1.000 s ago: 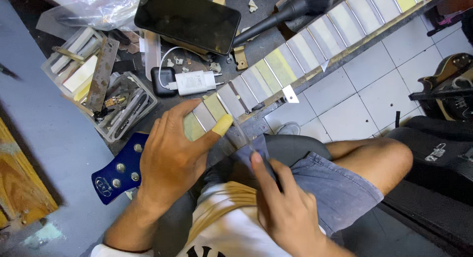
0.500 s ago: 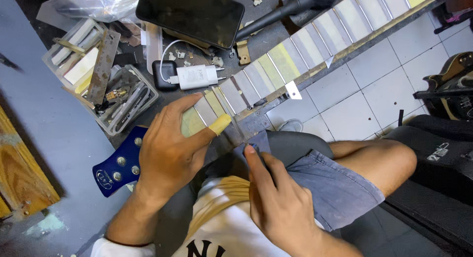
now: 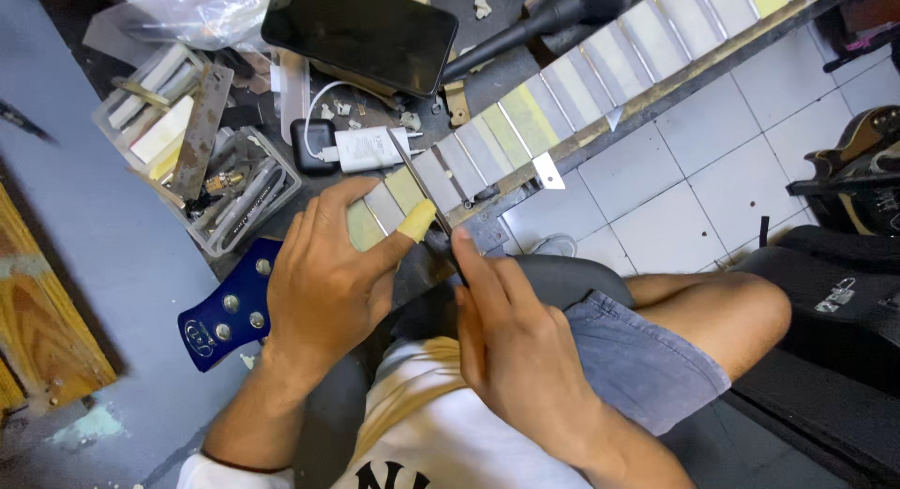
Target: The person files the edges of metal frets on a guitar neck using a small metal file. They hold the neck steady with one hand and move the file back and forth along the fret edges.
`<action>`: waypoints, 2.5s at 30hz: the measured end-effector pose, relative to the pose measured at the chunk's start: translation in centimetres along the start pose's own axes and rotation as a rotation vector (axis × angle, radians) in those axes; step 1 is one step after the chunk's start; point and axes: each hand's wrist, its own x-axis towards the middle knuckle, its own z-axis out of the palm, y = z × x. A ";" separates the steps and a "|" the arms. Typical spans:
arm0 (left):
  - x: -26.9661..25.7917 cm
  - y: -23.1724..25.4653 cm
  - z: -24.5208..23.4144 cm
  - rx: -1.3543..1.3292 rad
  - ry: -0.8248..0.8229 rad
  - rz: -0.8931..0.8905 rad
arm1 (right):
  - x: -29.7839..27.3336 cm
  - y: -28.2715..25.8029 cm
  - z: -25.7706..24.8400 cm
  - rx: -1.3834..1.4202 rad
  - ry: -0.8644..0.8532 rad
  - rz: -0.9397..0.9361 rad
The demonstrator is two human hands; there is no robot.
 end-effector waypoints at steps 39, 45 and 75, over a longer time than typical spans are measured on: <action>1.3 0.9 -0.2 0.156 -0.096 -0.161 | -1.8 2.0 -1.8 0.246 0.205 0.116; 0.3 -0.1 -1.5 -0.235 -0.008 0.080 | -4.0 3.3 -0.6 0.596 0.259 0.238; 0.6 0.3 -0.4 0.056 -0.065 -0.019 | 1.2 0.5 -1.0 0.095 -0.061 -0.021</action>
